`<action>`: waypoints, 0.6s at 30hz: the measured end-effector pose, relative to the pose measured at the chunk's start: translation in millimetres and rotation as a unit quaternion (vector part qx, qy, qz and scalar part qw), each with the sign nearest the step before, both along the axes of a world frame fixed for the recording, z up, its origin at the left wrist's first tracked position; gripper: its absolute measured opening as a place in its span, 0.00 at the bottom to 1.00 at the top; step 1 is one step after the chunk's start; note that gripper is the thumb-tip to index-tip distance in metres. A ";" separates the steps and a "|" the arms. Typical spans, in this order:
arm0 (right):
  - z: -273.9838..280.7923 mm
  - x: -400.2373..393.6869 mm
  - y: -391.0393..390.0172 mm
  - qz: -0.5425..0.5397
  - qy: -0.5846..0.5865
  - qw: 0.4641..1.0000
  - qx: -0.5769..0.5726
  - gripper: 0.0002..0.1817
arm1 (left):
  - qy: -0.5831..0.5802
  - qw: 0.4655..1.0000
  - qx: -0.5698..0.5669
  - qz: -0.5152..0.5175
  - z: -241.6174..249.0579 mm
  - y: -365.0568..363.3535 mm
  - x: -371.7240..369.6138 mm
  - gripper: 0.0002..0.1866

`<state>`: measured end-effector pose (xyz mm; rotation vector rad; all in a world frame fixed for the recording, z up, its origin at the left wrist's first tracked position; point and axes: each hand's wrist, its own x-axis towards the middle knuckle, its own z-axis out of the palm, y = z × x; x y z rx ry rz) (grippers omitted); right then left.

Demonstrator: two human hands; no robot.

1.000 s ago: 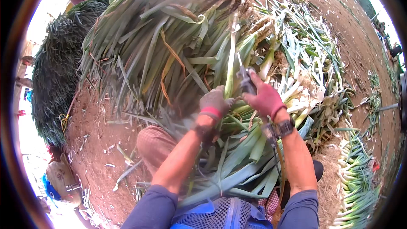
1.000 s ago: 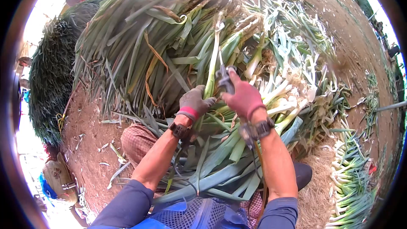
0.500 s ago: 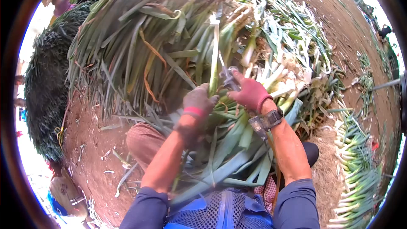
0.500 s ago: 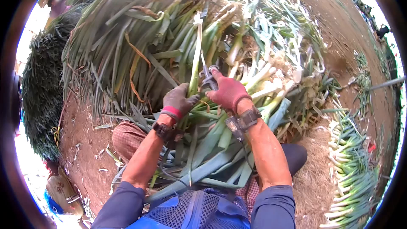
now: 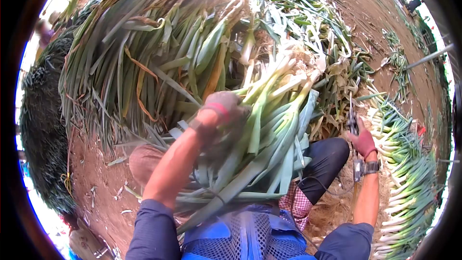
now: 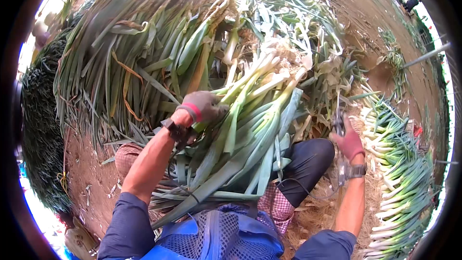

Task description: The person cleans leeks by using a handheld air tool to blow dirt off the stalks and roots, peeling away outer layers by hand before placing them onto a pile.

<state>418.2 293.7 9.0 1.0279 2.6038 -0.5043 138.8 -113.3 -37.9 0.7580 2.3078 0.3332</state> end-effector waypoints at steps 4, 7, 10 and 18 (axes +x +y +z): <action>-58.0 73.4 47.0 -0.022 -0.052 0.994 -0.095 0.39 | 0.025 0.999 -0.031 -0.010 10.7 56.8 -15.5 0.36; -52.0 55.2 30.2 -0.015 -0.120 0.992 -0.034 0.38 | 0.094 0.995 -0.005 0.014 -23.9 93.9 -8.5 0.43; -36.2 18.0 21.0 -0.006 0.014 0.998 -0.057 0.38 | 0.075 0.996 -0.047 0.022 -28.6 122.6 -17.4 0.52; -17.3 -113.7 -63.2 0.032 0.099 0.959 -0.264 0.37 | -0.015 0.996 0.048 0.074 -68.2 116.8 -53.2 0.39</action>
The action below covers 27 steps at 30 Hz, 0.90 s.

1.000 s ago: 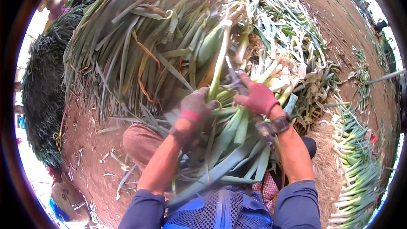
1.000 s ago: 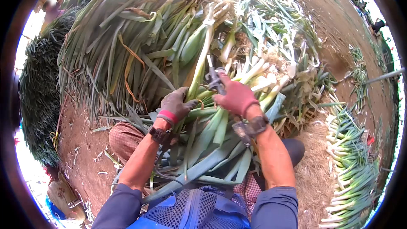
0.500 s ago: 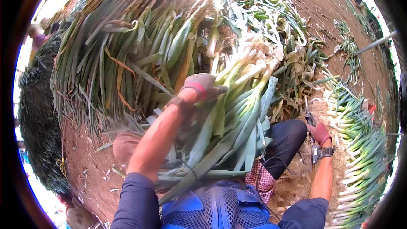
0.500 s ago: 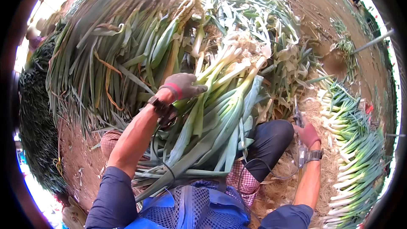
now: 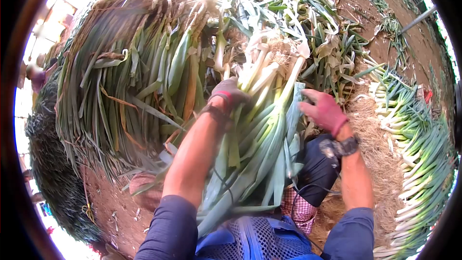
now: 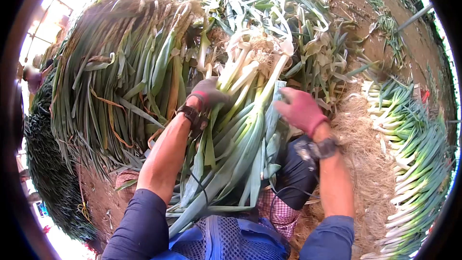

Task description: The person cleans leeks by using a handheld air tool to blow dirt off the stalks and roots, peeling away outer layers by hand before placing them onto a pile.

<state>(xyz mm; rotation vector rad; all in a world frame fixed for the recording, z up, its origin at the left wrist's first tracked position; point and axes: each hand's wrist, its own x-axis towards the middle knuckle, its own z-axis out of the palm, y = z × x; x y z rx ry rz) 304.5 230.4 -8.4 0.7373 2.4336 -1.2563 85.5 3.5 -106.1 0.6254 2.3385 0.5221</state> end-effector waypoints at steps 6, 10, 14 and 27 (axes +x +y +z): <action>-77.7 -66.0 -47.1 0.006 0.075 0.997 -0.023 0.27 | -0.142 0.983 0.104 0.047 15.4 -18.1 -10.5 0.33; -75.0 -94.6 -74.9 -0.198 0.030 0.947 -0.252 0.18 | -0.195 0.960 0.175 0.102 34.8 -36.3 -14.3 0.32; -117.9 -120.3 -76.2 -0.244 0.005 0.965 -0.098 0.25 | -0.167 0.963 0.162 0.136 52.2 -46.8 -15.5 0.34; -109.1 -133.8 -86.0 -0.387 0.144 0.874 -0.256 0.17 | -0.162 0.940 0.234 0.188 42.4 -75.4 -26.1 0.34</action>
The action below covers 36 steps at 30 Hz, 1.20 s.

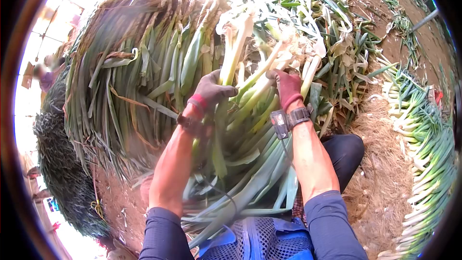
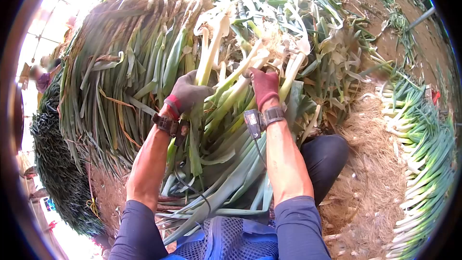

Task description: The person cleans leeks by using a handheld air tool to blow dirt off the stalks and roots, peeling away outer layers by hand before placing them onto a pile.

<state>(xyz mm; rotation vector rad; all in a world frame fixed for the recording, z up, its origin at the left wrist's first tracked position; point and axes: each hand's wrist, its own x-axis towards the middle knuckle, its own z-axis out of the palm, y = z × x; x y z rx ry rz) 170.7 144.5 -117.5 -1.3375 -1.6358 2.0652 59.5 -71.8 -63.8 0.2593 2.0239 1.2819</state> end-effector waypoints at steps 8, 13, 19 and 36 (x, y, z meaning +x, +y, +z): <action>3.2 0.1 -12.1 0.016 0.041 0.994 -0.098 0.16 | 0.019 0.999 0.025 -0.038 -17.5 3.0 9.7 0.33; -108.1 0.0 16.2 0.400 -0.053 0.709 0.578 0.25 | -0.021 0.998 0.048 -0.039 -38.1 10.6 14.5 0.31; -34.0 3.5 -13.0 0.066 -0.013 0.997 -0.035 0.20 | -0.065 0.997 -0.036 -0.033 -22.7 14.6 15.4 0.36; 3.6 1.1 -25.4 0.149 0.299 0.927 0.168 0.21 | 0.008 0.985 0.170 -0.011 22.2 -20.1 60.6 0.44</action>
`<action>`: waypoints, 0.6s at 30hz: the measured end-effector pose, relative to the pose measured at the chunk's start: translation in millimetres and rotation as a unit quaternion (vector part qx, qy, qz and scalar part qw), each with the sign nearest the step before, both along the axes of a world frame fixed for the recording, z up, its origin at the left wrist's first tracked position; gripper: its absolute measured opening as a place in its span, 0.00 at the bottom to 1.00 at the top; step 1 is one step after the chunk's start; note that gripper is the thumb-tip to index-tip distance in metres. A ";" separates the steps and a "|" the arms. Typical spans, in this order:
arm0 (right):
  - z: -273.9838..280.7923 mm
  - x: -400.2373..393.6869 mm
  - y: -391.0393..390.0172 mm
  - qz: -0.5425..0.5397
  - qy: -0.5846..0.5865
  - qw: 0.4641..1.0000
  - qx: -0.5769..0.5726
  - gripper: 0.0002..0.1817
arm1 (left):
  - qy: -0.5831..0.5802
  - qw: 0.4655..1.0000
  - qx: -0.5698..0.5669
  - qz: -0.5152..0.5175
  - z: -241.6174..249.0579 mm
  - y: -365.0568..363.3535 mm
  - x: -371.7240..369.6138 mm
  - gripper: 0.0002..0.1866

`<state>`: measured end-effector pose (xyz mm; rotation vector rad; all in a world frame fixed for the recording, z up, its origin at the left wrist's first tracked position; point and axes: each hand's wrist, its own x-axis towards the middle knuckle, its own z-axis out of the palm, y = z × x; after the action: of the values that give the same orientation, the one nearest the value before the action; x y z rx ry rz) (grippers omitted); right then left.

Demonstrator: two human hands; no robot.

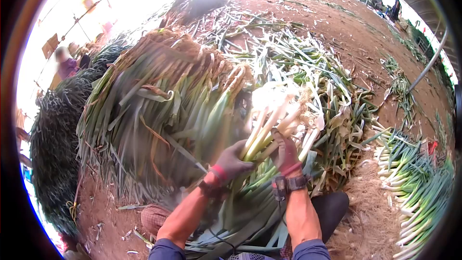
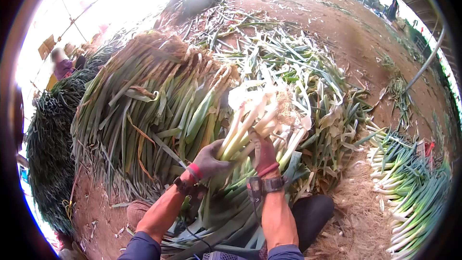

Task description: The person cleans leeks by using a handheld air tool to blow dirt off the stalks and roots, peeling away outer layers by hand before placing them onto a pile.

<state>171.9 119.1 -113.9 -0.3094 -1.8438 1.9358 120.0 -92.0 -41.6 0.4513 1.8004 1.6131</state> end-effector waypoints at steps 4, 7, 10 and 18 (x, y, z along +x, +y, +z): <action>67.5 15.7 4.0 0.018 -0.044 0.995 0.091 0.26 | 0.039 0.999 -0.033 -0.016 11.8 -2.7 4.1 0.43; 79.2 12.9 0.1 0.045 -0.060 0.990 -0.116 0.26 | 0.052 0.998 -0.036 -0.016 14.0 -2.2 2.5 0.43; 71.4 14.2 -2.5 0.098 -0.012 0.922 -0.374 0.26 | 0.064 0.996 -0.058 -0.010 35.5 -1.6 11.2 0.43; 118.8 16.7 -24.8 0.162 0.086 0.887 -0.424 0.27 | 0.170 0.984 -0.040 -0.019 60.2 -17.8 27.9 0.44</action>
<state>188.6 94.3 4.9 -0.0752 -0.8718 2.8194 147.9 -109.8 18.6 0.7562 2.0829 1.5009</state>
